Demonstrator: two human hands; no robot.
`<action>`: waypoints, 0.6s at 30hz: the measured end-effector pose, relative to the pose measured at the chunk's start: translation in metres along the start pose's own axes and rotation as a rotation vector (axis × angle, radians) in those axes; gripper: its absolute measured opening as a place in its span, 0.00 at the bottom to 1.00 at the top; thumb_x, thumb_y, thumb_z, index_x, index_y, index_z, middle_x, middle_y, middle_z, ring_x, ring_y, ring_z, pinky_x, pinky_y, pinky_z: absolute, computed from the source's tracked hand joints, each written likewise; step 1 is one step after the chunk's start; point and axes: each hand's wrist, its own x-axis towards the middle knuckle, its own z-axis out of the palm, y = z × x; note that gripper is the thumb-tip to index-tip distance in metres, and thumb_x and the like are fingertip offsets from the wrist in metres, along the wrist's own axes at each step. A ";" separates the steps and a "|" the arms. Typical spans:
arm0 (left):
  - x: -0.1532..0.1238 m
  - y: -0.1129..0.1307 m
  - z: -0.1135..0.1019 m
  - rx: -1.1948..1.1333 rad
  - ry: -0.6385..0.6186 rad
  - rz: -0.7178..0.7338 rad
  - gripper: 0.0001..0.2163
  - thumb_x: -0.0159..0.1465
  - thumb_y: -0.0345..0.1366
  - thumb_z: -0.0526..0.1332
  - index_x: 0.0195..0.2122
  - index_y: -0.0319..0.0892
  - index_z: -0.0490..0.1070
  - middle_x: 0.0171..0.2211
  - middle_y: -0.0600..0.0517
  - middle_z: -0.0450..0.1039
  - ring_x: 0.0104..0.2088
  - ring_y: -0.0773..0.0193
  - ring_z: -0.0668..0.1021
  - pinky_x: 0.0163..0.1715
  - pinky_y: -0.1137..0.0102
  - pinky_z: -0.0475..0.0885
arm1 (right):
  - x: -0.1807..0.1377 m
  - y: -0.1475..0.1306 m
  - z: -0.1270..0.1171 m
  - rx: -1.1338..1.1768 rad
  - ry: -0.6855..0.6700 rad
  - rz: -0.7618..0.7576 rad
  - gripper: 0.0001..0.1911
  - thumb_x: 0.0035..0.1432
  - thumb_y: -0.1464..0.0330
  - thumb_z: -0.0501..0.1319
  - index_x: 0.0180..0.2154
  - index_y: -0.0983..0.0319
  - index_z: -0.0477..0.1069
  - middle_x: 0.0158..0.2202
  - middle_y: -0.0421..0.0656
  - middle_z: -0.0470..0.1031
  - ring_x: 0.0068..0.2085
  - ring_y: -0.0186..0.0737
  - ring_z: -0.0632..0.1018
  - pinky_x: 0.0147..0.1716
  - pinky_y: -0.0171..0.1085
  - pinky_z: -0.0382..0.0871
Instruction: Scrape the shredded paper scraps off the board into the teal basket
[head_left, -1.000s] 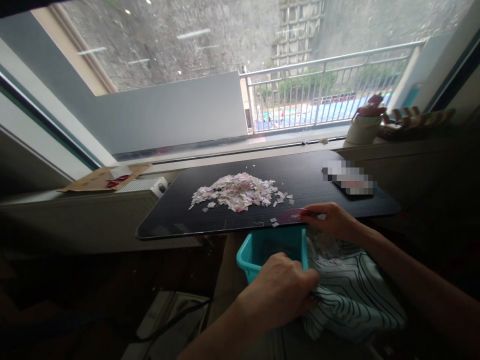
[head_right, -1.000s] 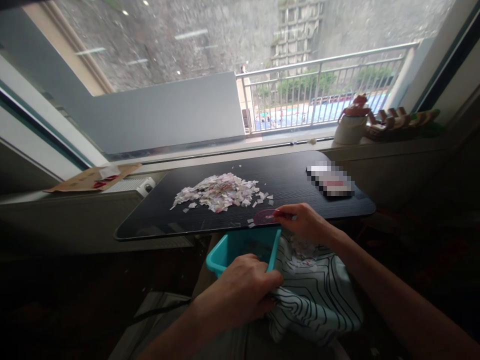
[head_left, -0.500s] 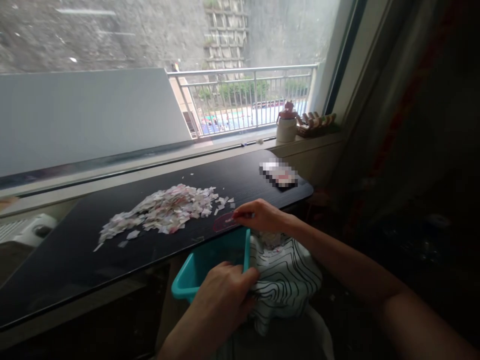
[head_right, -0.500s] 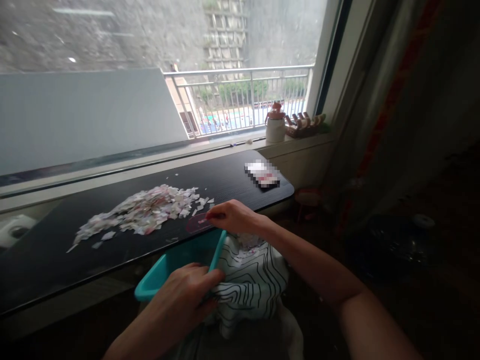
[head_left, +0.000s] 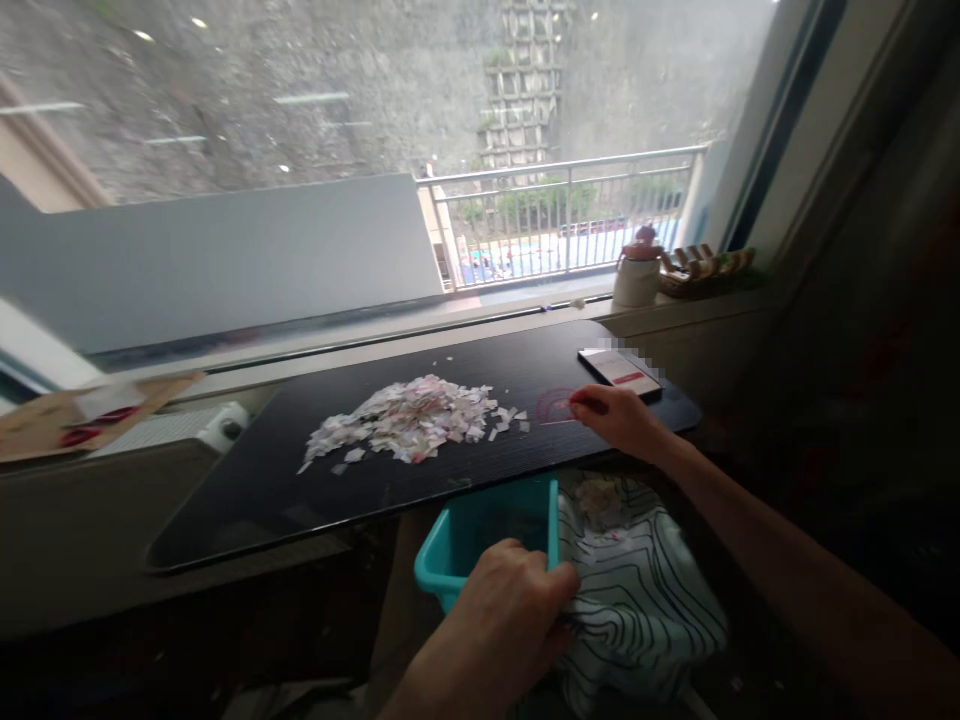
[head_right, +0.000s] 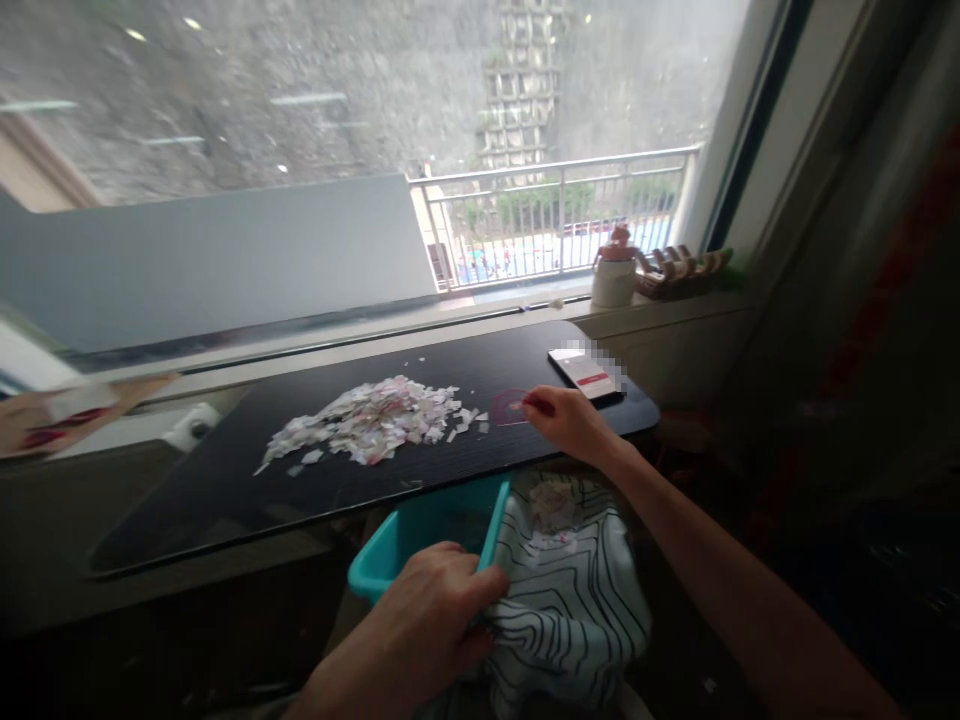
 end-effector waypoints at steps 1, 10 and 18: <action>-0.001 0.000 0.000 0.011 0.007 0.010 0.05 0.60 0.35 0.62 0.33 0.43 0.66 0.29 0.54 0.71 0.31 0.59 0.73 0.35 0.68 0.65 | 0.002 0.004 0.001 -0.037 0.003 0.007 0.13 0.56 0.61 0.57 0.34 0.62 0.75 0.26 0.41 0.77 0.28 0.36 0.75 0.28 0.33 0.66; 0.001 0.000 -0.002 0.046 0.040 0.029 0.06 0.60 0.37 0.63 0.33 0.43 0.66 0.26 0.54 0.71 0.28 0.60 0.74 0.33 0.68 0.65 | 0.005 0.009 0.015 -0.044 -0.055 0.012 0.16 0.57 0.58 0.56 0.36 0.62 0.76 0.26 0.42 0.77 0.27 0.38 0.76 0.28 0.34 0.67; 0.002 0.000 0.005 0.078 0.084 0.031 0.09 0.59 0.41 0.64 0.32 0.43 0.66 0.26 0.55 0.71 0.28 0.60 0.75 0.32 0.68 0.65 | 0.005 0.001 0.016 -0.041 -0.078 -0.042 0.15 0.57 0.59 0.57 0.36 0.62 0.76 0.30 0.43 0.79 0.30 0.38 0.76 0.30 0.34 0.68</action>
